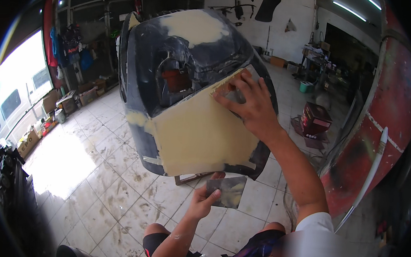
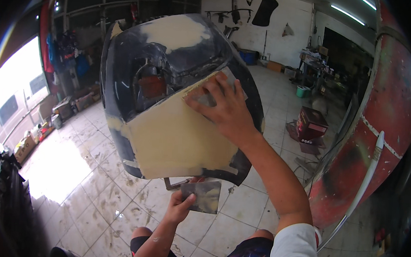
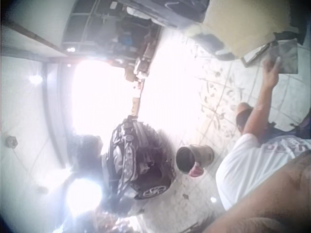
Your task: The person scoops body filler from a container onto a mixing board and spreads it with a putty knife. They then apply the filler to a car bumper, smoothing the surface with the putty knife.
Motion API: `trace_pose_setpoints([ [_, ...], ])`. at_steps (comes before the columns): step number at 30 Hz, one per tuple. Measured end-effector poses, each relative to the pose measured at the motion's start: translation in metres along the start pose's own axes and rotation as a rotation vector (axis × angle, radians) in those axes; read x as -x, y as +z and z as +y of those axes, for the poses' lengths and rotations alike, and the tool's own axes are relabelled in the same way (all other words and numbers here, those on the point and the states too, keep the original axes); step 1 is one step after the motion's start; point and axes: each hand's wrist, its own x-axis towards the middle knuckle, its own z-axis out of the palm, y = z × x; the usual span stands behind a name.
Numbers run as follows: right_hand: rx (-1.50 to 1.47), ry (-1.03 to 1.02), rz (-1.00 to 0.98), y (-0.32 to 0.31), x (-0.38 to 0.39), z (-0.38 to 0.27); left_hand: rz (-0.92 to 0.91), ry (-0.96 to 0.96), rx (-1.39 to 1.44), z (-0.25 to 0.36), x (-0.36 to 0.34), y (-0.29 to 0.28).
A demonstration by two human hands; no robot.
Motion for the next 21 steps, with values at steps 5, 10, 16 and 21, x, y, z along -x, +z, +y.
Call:
trace_pose_setpoints([
  [5,-0.017,0.0,0.003,-0.002,-0.003,-0.005,-0.005,0.004,0.018,0.0,-0.005,-0.002],
  [10,-0.011,-0.03,0.023,-0.001,-0.006,-0.002,-0.048,0.036,0.002,0.003,-0.009,-0.003],
  [16,-0.074,-0.059,0.046,0.004,-0.006,0.002,-0.11,0.095,-0.001,0.006,-0.011,-0.003],
  [21,-0.105,-0.037,0.016,0.007,0.005,0.001,-0.109,0.092,0.01,0.008,-0.011,-0.002],
])
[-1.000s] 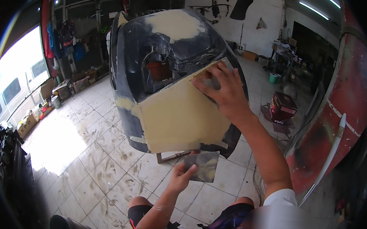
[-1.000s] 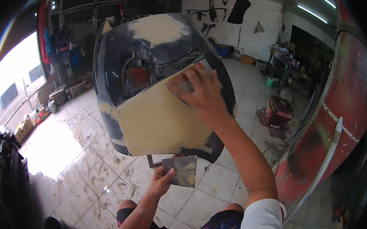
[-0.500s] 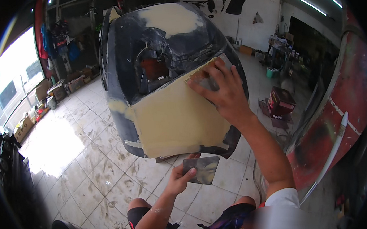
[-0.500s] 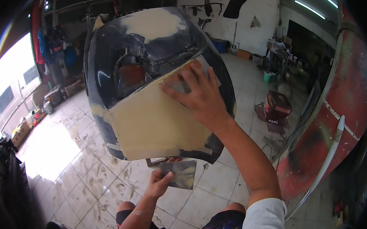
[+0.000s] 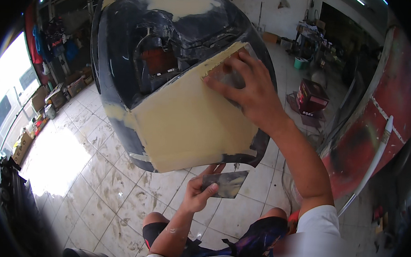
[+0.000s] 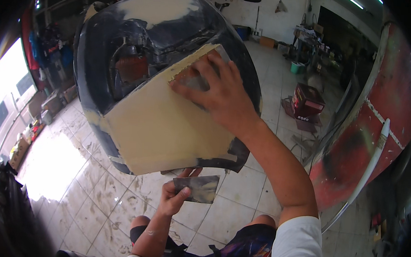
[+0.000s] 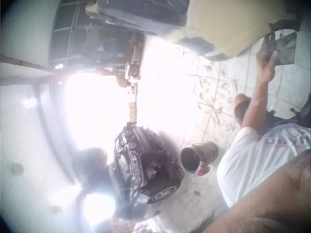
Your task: The person scoops body filler from a container onto a mixing board and spreads it with a putty knife. They then apply the filler to a car bumper, smoothing the surface with the putty knife.
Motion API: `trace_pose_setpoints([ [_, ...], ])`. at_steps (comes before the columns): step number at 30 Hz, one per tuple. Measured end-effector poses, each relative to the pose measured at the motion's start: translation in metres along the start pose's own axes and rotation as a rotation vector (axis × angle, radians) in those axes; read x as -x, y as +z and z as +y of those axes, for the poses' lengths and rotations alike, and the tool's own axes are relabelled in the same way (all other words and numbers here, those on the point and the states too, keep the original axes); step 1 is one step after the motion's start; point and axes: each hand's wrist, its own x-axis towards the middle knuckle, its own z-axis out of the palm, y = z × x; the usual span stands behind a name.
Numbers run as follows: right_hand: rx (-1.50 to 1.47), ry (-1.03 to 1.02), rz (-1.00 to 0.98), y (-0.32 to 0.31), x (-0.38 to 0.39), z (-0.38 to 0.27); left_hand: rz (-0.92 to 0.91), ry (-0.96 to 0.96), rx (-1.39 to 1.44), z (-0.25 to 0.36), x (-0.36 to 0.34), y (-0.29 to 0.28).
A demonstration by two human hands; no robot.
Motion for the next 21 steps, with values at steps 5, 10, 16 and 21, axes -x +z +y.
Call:
trace_pose_setpoints([
  [5,0.011,0.034,-0.02,0.003,0.021,-0.007,0.014,0.005,0.039,0.004,0.0,0.002],
  [10,0.001,0.104,-0.028,0.005,0.049,-0.027,0.006,0.001,0.043,0.005,0.001,0.003],
  [16,-0.026,0.194,-0.054,0.009,0.089,-0.057,-0.046,0.039,0.009,0.005,0.002,-0.001],
  [21,-0.073,0.274,-0.086,0.017,0.126,-0.086,-0.026,-0.004,0.042,0.009,0.003,-0.004],
])
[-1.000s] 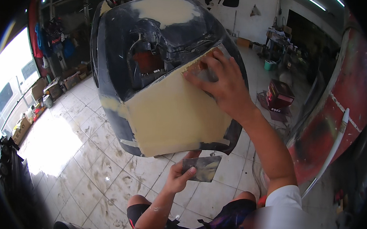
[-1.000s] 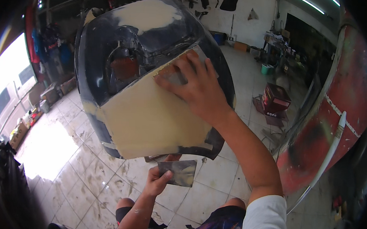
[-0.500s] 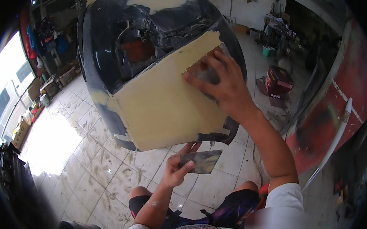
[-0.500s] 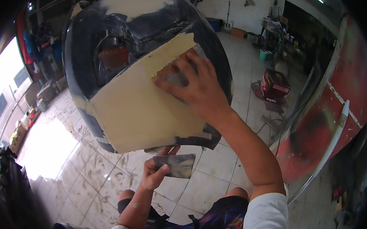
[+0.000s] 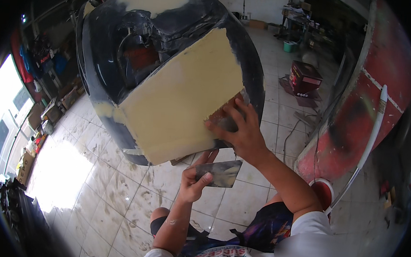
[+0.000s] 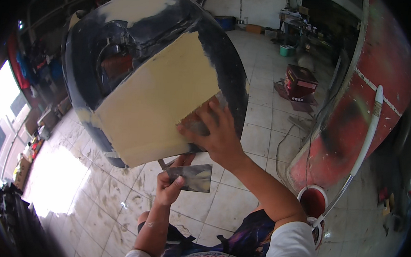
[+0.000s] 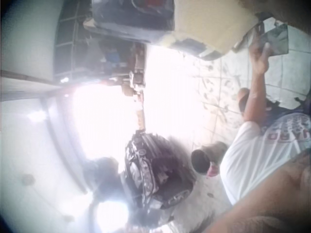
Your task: The person scoops body filler from a container onto a mixing board and spreads it with a putty knife. They then apply the filler to a car bumper, smoothing the surface with the putty knife.
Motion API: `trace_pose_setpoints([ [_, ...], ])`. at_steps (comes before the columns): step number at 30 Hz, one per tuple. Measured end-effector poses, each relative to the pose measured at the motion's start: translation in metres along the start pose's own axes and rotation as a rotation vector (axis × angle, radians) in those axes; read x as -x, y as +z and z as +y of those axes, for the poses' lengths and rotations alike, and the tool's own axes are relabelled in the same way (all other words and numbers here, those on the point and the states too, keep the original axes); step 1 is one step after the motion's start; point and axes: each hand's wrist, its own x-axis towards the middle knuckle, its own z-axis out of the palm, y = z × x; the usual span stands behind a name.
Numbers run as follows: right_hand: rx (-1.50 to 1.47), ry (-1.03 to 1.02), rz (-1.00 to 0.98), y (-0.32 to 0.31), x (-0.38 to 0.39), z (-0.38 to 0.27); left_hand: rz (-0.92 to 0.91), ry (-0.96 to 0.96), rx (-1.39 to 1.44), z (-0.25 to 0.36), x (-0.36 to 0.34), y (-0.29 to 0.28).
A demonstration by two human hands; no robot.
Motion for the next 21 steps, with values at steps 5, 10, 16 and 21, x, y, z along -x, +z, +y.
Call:
trace_pose_setpoints([
  [5,-0.042,0.082,-0.013,0.015,0.043,-0.02,-0.042,0.031,-0.039,-0.003,0.0,-0.006],
  [10,-0.065,0.157,-0.223,0.002,0.072,-0.029,-0.013,-0.015,0.094,-0.01,0.003,-0.019],
  [16,-0.429,0.298,-0.126,-0.093,0.098,-0.041,0.379,-0.048,0.277,-0.019,0.037,0.015],
  [21,-0.87,0.226,-0.162,-0.089,0.141,-0.104,0.656,-0.234,0.315,-0.022,0.058,0.068],
])
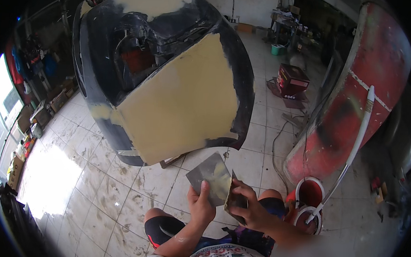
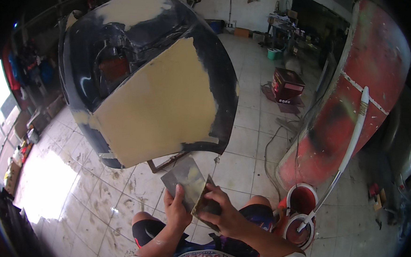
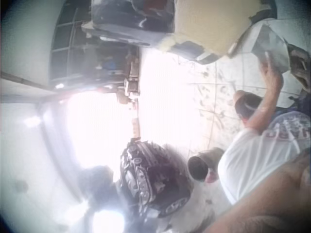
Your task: The person scoops body filler from a container onto a mixing board and spreads it with a putty knife. They then apply the filler to a car bumper, smoothing the surface with the putty knife.
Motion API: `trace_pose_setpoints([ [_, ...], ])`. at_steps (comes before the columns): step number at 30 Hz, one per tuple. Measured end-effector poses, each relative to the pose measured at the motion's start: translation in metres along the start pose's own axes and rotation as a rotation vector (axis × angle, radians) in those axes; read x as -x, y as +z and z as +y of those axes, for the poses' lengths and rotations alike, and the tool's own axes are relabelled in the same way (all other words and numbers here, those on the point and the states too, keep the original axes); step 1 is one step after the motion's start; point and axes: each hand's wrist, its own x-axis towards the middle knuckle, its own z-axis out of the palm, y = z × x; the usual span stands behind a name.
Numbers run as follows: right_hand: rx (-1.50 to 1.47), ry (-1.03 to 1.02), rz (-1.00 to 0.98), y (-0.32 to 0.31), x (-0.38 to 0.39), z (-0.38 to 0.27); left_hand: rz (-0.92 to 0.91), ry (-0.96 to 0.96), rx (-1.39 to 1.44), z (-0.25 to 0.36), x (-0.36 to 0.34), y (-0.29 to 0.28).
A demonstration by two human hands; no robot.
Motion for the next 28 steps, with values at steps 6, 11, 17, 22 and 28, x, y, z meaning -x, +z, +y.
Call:
trace_pose_setpoints([
  [6,0.617,0.089,-0.188,-0.051,-0.018,0.054,-0.141,0.084,-0.012,0.027,0.008,-0.003],
  [11,0.635,-0.057,0.15,-0.156,-0.16,0.091,-0.193,-0.026,-0.167,0.019,-0.045,-0.022],
  [17,0.533,-0.173,0.285,-0.19,-0.33,0.107,-0.282,0.067,-0.075,0.005,-0.074,-0.011],
  [22,0.554,-0.244,0.249,-0.174,-0.346,0.112,-0.305,0.075,-0.086,0.007,-0.079,-0.009],
  [28,0.679,-0.359,0.006,-0.17,-0.308,0.119,-0.416,0.078,-0.054,0.011,-0.08,-0.015],
])
